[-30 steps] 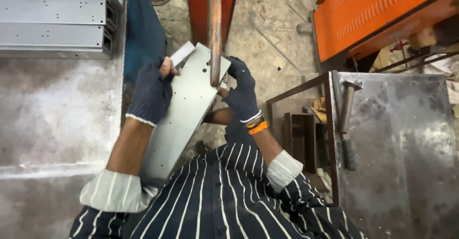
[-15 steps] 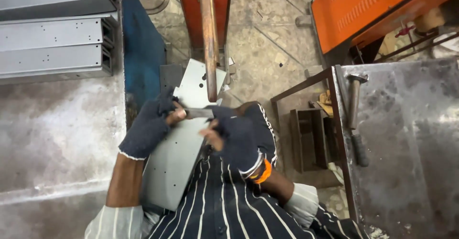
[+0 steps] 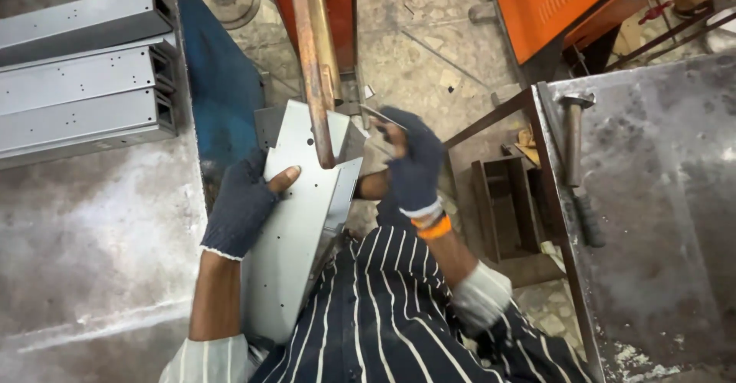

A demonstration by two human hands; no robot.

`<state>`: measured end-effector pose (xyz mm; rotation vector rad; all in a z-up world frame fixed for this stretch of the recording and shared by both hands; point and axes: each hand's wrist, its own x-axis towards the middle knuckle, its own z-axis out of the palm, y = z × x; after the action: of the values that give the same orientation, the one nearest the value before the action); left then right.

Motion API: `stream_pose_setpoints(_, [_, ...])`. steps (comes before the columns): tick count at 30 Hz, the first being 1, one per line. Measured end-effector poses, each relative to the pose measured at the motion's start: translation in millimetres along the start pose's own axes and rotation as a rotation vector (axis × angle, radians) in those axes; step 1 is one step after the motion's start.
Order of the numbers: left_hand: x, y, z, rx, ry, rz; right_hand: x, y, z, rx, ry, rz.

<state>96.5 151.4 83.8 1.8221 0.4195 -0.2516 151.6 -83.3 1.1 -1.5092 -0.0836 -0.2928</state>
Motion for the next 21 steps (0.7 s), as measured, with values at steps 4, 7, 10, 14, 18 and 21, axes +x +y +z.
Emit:
stream_pose_setpoints(4, [10.7,-19.4,3.2,-0.086,0.010,0.049,20.2,-3.4,11.8,-0.156,-0.265,-0.198])
stream_pose_setpoints(7, [15.6,-24.9,6.2,-0.159,0.046,0.062,21.6,-9.8,17.3,-0.170,-0.351,-0.184])
stream_pose_setpoints(10, [17.0,-20.9,6.4,-0.287,0.050,-0.047,18.3,-4.9,19.1,-0.198,-0.297,-0.220])
stream_pose_setpoints(14, [18.3,-21.6,4.5,-0.270,0.045,-0.003,15.5,3.1,19.3,-0.190,-0.267,-0.179])
stream_pose_setpoints(18, [21.5,-25.5,6.5,-0.289,0.062,-0.056,13.2,7.5,15.8,-0.197,-0.275,-0.189])
stream_pose_setpoints(21, [18.4,-25.6,6.1,-0.372,0.038,-0.008,16.9,-4.4,14.7,-0.290,-0.277,-0.214])
